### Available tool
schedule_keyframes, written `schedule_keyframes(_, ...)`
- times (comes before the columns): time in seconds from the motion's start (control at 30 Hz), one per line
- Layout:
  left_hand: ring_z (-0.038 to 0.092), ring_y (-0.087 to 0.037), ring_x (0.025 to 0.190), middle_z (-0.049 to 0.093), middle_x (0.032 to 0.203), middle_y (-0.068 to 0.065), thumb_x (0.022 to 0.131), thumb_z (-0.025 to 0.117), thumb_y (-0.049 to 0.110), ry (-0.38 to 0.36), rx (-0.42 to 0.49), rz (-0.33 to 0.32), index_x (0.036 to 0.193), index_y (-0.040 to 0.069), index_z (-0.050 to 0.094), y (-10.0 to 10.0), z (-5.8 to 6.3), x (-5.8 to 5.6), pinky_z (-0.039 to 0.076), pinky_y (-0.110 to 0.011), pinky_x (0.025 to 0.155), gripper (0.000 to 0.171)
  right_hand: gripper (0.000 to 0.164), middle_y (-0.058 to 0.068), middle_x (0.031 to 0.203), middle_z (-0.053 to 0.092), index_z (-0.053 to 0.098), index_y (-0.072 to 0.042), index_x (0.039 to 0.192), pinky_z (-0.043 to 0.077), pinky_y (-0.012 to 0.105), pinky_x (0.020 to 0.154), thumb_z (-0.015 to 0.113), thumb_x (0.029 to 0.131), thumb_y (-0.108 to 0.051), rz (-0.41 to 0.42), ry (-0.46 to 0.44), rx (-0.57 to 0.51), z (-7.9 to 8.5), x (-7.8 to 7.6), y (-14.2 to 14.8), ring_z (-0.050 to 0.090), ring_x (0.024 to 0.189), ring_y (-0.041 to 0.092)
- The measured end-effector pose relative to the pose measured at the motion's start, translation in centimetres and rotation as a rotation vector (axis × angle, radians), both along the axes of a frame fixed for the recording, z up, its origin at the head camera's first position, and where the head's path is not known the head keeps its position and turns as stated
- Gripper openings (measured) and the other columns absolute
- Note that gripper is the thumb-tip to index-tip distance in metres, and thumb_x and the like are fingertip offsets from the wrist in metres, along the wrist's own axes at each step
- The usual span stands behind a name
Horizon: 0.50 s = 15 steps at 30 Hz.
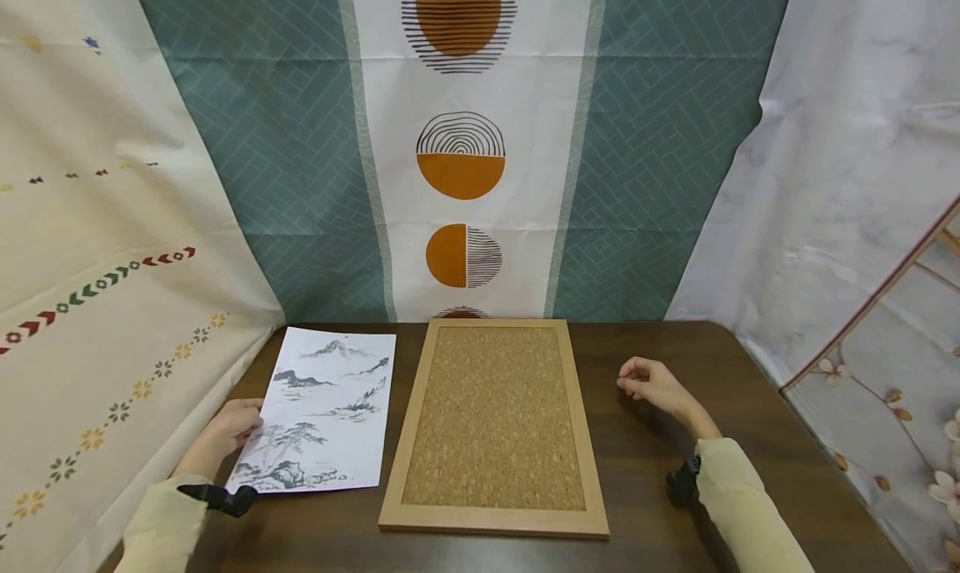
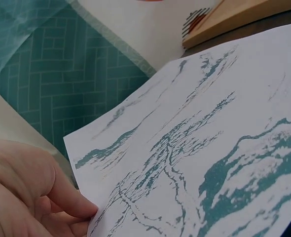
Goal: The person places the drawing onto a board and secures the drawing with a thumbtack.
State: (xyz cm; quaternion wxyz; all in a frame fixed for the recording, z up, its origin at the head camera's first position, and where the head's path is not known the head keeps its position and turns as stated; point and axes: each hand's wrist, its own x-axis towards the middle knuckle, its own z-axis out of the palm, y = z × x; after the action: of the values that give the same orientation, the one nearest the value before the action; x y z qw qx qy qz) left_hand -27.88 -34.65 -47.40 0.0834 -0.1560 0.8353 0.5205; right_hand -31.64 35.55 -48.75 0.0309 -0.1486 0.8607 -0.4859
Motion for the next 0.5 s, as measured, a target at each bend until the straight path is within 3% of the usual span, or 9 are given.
schedule_keyframes(0.33,0.046,-0.013,0.062,0.061,0.088,-0.011,0.081,0.036,-0.010,-0.009,0.012,-0.007,0.138,-0.022,0.029,0.29,0.13,0.03,0.036,-0.026,0.058,0.059,0.028,-0.001,0.078,0.059,0.057,0.008,0.106,0.052,0.025,0.064,0.062,0.095,-0.018,-0.034,-0.030,-0.058,-0.48,-0.40,-0.18,0.058,0.070,0.007)
schedule_keyframes(0.5,0.041,-0.008,0.051,0.060,0.075,0.002,0.081,0.038,-0.010,0.004,0.066,-0.015,0.139,-0.021,0.029,0.11,-0.05,-0.09,0.033,-0.023,0.051,0.060,0.032,0.005,0.085,0.063,0.056,0.011,0.110,0.053,0.024,0.067,0.059,0.097,-0.018,-0.052,-0.033,-0.092,-0.15,-0.41,-0.33,0.060,0.074,0.005)
